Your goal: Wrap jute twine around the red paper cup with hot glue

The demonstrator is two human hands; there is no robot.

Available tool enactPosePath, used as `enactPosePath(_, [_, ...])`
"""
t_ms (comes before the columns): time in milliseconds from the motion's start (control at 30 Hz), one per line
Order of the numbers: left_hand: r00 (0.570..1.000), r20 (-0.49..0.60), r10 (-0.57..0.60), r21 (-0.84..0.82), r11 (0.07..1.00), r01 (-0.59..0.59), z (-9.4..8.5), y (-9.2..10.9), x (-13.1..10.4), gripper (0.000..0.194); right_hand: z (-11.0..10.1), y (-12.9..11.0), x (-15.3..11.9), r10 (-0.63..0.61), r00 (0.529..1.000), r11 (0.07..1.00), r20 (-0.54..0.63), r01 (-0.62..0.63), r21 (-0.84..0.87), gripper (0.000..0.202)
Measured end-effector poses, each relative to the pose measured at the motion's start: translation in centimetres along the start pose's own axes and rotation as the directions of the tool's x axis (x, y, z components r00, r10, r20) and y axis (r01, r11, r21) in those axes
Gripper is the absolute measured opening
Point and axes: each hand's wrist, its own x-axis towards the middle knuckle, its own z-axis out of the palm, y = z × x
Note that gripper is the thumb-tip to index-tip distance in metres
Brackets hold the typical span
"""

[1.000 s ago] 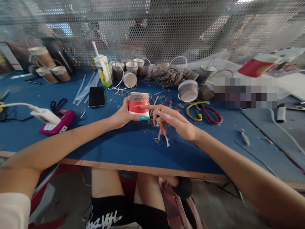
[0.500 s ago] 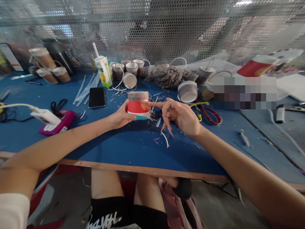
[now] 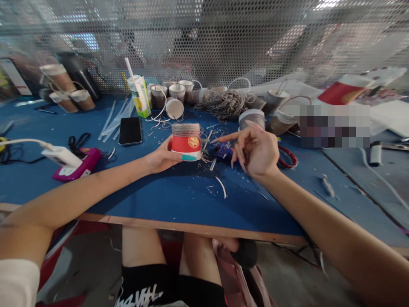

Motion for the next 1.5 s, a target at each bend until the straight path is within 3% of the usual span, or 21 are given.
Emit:
enactPosePath(100, [1.0, -0.016, -0.015, -0.01, 1.0, 0.015, -0.1, -0.1, 0.1, 0.077, 0.4, -0.8, -0.5, 0.0, 0.981, 0.997, 0.193, -0.015, 0.079, 0.044])
enactPosePath(167, [1.0, 0.002, -0.013, -0.012, 1.0, 0.013, -0.1, -0.3, 0.1, 0.074, 0.8, -1.2, -0.9, 0.055, 0.935, 0.994, 0.351, -0.083, 0.065, 0.042])
enactPosePath(267, [0.999, 0.044, -0.001, -0.009, 1.0, 0.002, -0.2, -0.3, 0.2, 0.069, 1.2, -1.2, -1.3, 0.123, 0.87, 0.989, 0.478, -0.15, 0.019, 0.041])
enactPosePath(400, [0.997, 0.068, -0.021, 0.001, 1.0, 0.021, -0.1, 0.1, 0.0, 0.066, 1.0, -0.8, -0.9, 0.131, 0.874, 0.984, 0.468, -0.172, 0.047, 0.046])
enactPosePath(567, [0.995, 0.095, -0.036, -0.028, 0.999, 0.039, 0.2, 0.5, -0.2, 0.073, 0.5, -0.5, -0.2, 0.154, 0.934, 0.983, 0.323, -0.178, 0.046, 0.049])
enactPosePath(733, [0.995, 0.095, -0.034, -0.044, 0.998, 0.038, 0.4, 0.6, -0.2, 0.077, 0.2, 0.2, 0.2, 0.158, 0.96, 0.983, 0.23, -0.174, 0.054, 0.055])
enactPosePath(900, [0.998, 0.061, -0.034, -0.056, 0.998, 0.037, 0.2, 0.4, -0.3, 0.071, 0.0, 0.2, 0.3, 0.039, 0.999, 0.997, 0.026, -0.041, 0.069, 0.049])
enactPosePath(967, [0.999, 0.046, -0.029, -0.064, 0.997, 0.032, 0.0, 0.3, -0.2, 0.069, 0.2, -0.3, 0.1, 0.019, 0.998, 0.994, 0.067, -0.026, 0.103, 0.044])
enactPosePath(1033, [0.998, 0.049, -0.025, -0.063, 0.998, 0.028, -0.1, 0.2, -0.1, 0.067, 0.6, -0.7, -0.2, 0.058, 0.979, 0.99, 0.197, -0.082, 0.116, 0.043])
enactPosePath(1200, [0.997, 0.08, -0.018, -0.044, 0.999, 0.021, -0.2, 0.3, 0.1, 0.065, 1.2, -0.7, -0.8, 0.134, 0.87, 0.979, 0.475, -0.189, 0.071, 0.048])
enactPosePath(1400, [0.999, -0.048, 0.011, -0.026, 1.0, -0.013, -0.1, -0.1, 0.1, 0.072, 1.1, -0.6, -1.0, 0.209, 0.816, 0.968, 0.54, -0.249, 0.002, 0.048])
enactPosePath(1500, [0.999, -0.047, -0.01, -0.028, 1.0, 0.008, 0.0, -0.2, 0.2, 0.07, 1.1, -0.8, -0.9, 0.225, 0.82, 0.962, 0.526, -0.272, 0.013, 0.047])
